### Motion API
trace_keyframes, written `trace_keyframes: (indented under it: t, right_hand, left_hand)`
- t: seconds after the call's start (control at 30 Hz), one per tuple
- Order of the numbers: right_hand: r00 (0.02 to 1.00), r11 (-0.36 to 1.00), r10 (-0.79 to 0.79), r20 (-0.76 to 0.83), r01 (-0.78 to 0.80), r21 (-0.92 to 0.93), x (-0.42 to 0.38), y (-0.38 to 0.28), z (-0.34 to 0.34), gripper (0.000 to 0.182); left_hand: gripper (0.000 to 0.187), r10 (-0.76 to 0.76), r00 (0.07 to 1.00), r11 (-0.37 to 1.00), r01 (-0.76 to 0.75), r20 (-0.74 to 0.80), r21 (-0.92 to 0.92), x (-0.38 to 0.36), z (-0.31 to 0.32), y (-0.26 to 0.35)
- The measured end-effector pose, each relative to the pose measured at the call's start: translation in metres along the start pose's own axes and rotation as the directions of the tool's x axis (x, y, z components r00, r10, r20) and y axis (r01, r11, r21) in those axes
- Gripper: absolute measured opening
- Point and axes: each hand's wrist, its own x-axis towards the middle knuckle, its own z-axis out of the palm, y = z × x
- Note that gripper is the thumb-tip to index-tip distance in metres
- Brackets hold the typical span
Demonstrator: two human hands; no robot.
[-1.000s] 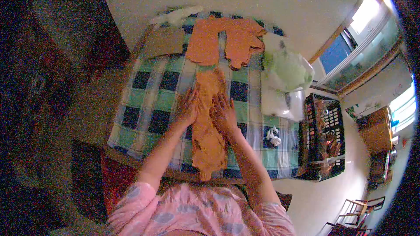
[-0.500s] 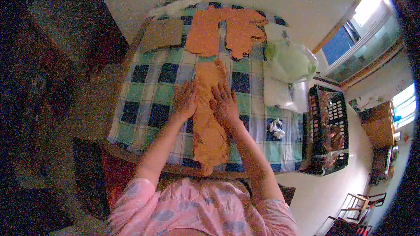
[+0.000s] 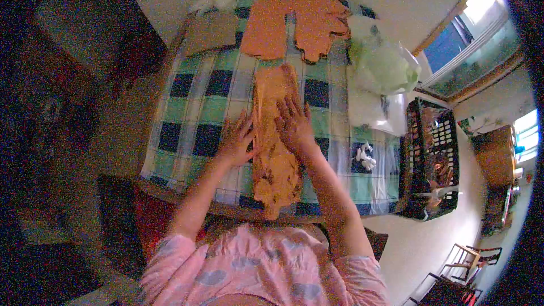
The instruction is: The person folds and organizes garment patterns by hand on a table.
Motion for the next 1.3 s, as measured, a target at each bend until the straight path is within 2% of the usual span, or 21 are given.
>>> trace_keyframes:
  t: [0.17,0.33,0.53,0.67,0.73,0.83,0.93,1.03,1.1,1.13,1.23,1.3]
  right_hand:
    - [0.995,0.999,0.021,0.102,-0.024,0.035,0.002,0.0,-0.003,0.049]
    - [0.995,0.999,0.016,0.095,-0.02,0.039,0.002,-0.003,-0.007,0.049]
    - [0.99,0.999,0.036,0.138,-0.037,0.009,0.004,-0.003,-0.008,0.05]
    - [0.997,0.999,0.02,0.072,-0.018,-0.037,0.001,0.001,-0.002,0.051]
    - [0.993,1.0,0.02,0.117,-0.017,-0.023,0.003,0.002,-0.004,0.052]
    - [0.986,0.999,0.04,0.164,-0.042,0.009,0.003,0.0,-0.009,0.053]
    - [0.993,0.999,0.029,0.116,-0.026,-0.027,0.002,-0.002,-0.006,0.051]
    - [0.998,0.999,0.003,0.06,0.0,-0.041,0.001,0.007,-0.001,0.047]
    - [0.997,1.0,0.024,0.075,-0.023,-0.015,0.002,0.001,-0.006,0.046]
    - [1.0,0.998,0.005,0.019,-0.004,-0.058,0.001,0.002,0.0,0.045]
    - [1.0,0.999,0.003,0.021,-0.002,-0.046,0.003,0.0,-0.006,0.045]
    - [1.0,0.998,-0.008,0.007,0.008,-0.055,0.003,0.003,-0.001,0.045]
  left_hand:
    - [0.075,0.032,0.999,0.995,-0.028,0.039,-0.098,-0.045,-0.013,0.021]
    - [0.086,0.024,0.998,0.993,-0.017,0.064,-0.116,-0.063,-0.017,0.03]
    - [0.087,0.015,0.99,0.991,0.003,0.141,-0.132,-0.074,-0.024,0.033]
    - [0.074,0.013,0.995,0.985,0.004,0.095,-0.173,-0.077,-0.025,0.033]
    - [0.063,0.01,0.998,0.981,0.003,0.069,-0.195,-0.069,-0.034,0.036]
    - [0.051,-0.027,0.991,0.925,-0.025,-0.13,-0.38,-0.021,-0.011,0.032]
    - [0.046,-0.009,0.975,0.975,-0.041,-0.222,-0.22,0.033,-0.007,0.043]
    - [0.051,0.002,0.962,0.991,-0.037,-0.272,-0.126,0.054,0.018,0.035]
    - [0.053,-0.016,0.977,0.993,-0.01,-0.212,-0.121,0.052,0.025,0.031]
    - [0.054,-0.026,0.984,0.993,0.005,-0.176,-0.118,0.05,0.027,0.029]
    - [0.057,0.014,0.986,0.997,-0.025,-0.168,-0.067,0.051,0.032,0.025]
    - [0.058,-0.028,0.991,0.995,0.016,-0.129,-0.095,0.049,0.028,0.028]
